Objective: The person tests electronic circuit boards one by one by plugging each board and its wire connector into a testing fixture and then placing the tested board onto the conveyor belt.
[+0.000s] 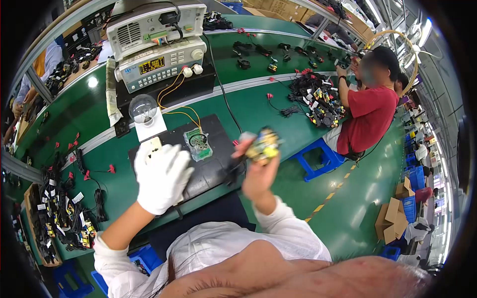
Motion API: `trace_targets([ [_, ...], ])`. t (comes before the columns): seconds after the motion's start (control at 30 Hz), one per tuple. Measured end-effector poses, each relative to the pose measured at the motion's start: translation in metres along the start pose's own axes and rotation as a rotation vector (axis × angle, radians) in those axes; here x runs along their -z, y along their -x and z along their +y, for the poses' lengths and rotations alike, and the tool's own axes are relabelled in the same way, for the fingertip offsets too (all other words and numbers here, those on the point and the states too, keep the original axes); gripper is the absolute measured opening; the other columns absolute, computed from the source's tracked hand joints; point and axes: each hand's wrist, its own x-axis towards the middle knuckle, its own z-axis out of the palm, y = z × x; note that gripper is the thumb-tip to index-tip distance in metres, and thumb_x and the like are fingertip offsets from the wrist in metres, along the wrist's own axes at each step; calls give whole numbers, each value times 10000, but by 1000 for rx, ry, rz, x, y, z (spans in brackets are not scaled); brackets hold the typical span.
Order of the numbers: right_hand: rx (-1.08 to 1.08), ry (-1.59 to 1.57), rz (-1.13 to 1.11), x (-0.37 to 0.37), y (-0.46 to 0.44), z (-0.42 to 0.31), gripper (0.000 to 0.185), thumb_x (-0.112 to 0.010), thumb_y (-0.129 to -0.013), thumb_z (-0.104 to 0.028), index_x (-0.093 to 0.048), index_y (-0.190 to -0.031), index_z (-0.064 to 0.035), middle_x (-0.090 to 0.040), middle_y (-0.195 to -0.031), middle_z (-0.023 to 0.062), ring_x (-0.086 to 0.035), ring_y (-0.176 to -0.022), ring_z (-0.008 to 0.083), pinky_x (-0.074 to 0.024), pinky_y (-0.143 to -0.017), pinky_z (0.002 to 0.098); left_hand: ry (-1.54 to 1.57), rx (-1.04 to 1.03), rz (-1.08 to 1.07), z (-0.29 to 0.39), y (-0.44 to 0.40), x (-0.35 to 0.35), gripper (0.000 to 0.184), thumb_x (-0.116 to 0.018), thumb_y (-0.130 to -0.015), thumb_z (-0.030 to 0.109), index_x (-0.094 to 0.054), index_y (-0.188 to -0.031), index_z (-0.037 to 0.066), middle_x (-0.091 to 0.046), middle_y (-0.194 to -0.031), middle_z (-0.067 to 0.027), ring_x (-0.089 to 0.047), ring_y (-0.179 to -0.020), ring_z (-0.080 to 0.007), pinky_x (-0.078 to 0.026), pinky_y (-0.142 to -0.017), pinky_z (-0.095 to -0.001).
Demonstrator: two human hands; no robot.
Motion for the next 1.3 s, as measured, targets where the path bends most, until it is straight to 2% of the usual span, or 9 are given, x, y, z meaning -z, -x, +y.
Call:
trace_targets([
  [0.2, -152, 444, -233, 76, -153, -5, 360, -513, -985, -168, -482, -1281, 33, -589, -1110, 112, -601, -912, 151, -482, -825, 270, 169, 500, -206, -52, 79, 8, 615, -690, -821, 152, -432, -1346, -37, -562, -1182, -192, -541, -1106, -344, -357, -1045, -453],
  [0.43, 779, 979, -261, 54, -290, 86, 336, -628, -912, -197, -542, -1152, 23, -552, -1106, 156, -533, -1013, 305, -414, -918, 360, 283, 502, -193, -67, 100, -15, 438, -613, -864, 132, -510, -1265, -11, -583, -1170, -186, -533, -1107, -349, -389, -1000, -433],
  [0.53, 516, 839, -359, 41, -300, 139, 430, -648, -899, -235, -505, -1172, 65, -512, -1223, 248, -468, -1147, 413, -384, -979, 426, 314, 486, -137, -69, 102, -18, 414, -643, -816, 99, -549, -1206, -2, -600, -1142, -186, -544, -1078, -372, -412, -963, -447],
  [0.73, -106, 683, -432, 47, -263, 270, 414, -529, -972, -328, -595, -1195, 15, -631, -1140, 200, -589, -1089, 270, -421, -960, 326, 459, 487, -169, -68, 81, -6, 327, -595, -806, 56, -590, -1132, 26, -623, -1071, -183, -579, -998, -374, -445, -892, -452],
  [0.87, -21, 1006, -701, 60, -236, 292, 409, -443, -988, -286, -607, -1162, 46, -601, -1190, 248, -549, -1132, 394, -406, -992, 416, 432, 486, -149, -73, 93, -11, 313, -582, -829, 111, -603, -1132, 38, -631, -1069, -166, -585, -993, -360, -461, -865, -433],
  [0.9, 308, 1191, -807, 83, -242, 329, 392, -418, -992, -261, -615, -1146, 41, -601, -1182, 249, -545, -1133, 398, -403, -999, 427, 429, 507, -166, -75, 96, -12, 306, -588, -834, 123, -608, -1127, 35, -634, -1070, -164, -586, -1009, -351, -462, -873, -432],
  [1.03, -137, 1286, -658, 83, -246, 301, 330, -421, -994, -195, -631, -1092, 40, -638, -1076, 255, -599, -1026, 385, -459, -917, 402, 388, 509, -147, -75, 99, -14, 323, -596, -849, 155, -600, -1139, 13, -631, -1069, -167, -583, -1009, -354, -460, -883, -430],
  [1.17, 215, 608, -278, 23, -242, 185, 263, -450, -990, -120, -632, -1096, 37, -641, -1158, 165, -611, -1083, 252, -445, -958, 345, 411, 543, -178, -74, 91, -5, 309, -593, -827, 131, -600, -1107, 1, -629, -1039, -184, -585, -976, -369, -463, -858, -439],
  [1.3, 295, -77, -612, -67, -172, 19, 140, -428, -910, 15, -563, -873, 7, -641, -1024, 192, -610, -985, 301, -461, -917, 415, 408, 511, -132, -74, 90, -11, 287, -593, -795, 66, -600, -1074, -2, -636, -976, -191, -597, -915, -381, -478, -804, -441],
])
